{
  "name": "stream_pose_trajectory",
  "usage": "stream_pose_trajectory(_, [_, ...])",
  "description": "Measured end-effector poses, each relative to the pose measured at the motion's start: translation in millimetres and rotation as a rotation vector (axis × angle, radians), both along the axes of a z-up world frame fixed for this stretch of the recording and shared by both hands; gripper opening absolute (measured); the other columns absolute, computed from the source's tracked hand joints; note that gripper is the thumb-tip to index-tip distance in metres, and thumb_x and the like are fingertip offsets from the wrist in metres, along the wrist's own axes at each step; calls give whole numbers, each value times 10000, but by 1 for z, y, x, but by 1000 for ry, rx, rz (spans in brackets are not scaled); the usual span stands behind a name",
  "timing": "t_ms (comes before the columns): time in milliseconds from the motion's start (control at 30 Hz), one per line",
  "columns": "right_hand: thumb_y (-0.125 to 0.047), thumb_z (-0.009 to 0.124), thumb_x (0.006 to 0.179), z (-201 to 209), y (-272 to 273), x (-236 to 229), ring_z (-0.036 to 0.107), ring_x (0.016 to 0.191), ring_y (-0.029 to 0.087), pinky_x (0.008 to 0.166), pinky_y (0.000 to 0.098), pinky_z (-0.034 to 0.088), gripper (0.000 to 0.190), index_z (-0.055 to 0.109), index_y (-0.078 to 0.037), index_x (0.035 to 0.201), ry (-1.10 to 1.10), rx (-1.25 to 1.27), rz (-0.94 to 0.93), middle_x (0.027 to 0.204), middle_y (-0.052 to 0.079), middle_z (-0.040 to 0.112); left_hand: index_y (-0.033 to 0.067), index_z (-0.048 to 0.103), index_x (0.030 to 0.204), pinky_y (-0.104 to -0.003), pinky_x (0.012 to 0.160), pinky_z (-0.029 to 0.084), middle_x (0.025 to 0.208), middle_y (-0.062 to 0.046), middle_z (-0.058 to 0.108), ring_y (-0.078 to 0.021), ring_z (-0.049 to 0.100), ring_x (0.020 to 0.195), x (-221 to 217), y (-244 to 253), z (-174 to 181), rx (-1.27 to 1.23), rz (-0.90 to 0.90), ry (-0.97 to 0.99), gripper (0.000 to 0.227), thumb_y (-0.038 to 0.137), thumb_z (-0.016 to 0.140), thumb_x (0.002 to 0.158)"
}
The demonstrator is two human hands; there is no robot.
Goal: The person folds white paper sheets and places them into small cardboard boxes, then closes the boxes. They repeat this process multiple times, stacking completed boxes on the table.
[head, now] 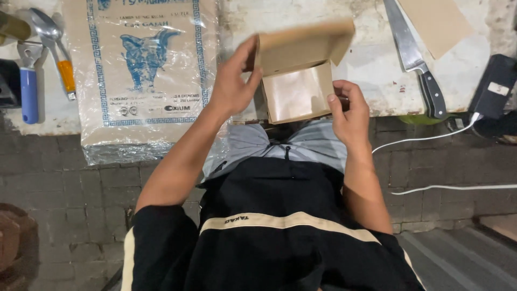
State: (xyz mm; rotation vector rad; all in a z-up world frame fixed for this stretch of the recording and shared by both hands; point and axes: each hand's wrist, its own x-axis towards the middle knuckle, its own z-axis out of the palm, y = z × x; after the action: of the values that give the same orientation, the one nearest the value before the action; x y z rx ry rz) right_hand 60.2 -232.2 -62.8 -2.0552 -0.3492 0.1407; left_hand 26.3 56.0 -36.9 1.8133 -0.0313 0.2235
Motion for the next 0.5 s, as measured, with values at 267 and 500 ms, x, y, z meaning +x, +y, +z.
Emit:
stream_pose_trajectory(267, [-393,798,811,-39,-25,-4,482,1275,237,1070,402,410,947,216,-111,1503,-66,432,256,1450,139,442,182,632,1311,-490,1011,454,1330,-151,610,-329,519,1305,-37,4,-8,762,-311,-427,399,1,528,971])
stream_pose_trajectory(500, [-270,838,802,-35,-17,-16,497,1271,365,1052,454,437,779,376,-11,1374,-324,155,234,1407,198,418,166,648,1221,-455,1007,446,1353,-126,575,-339,438,1368,-45,-13,-19,945,-221,-466,488,535,644,902])
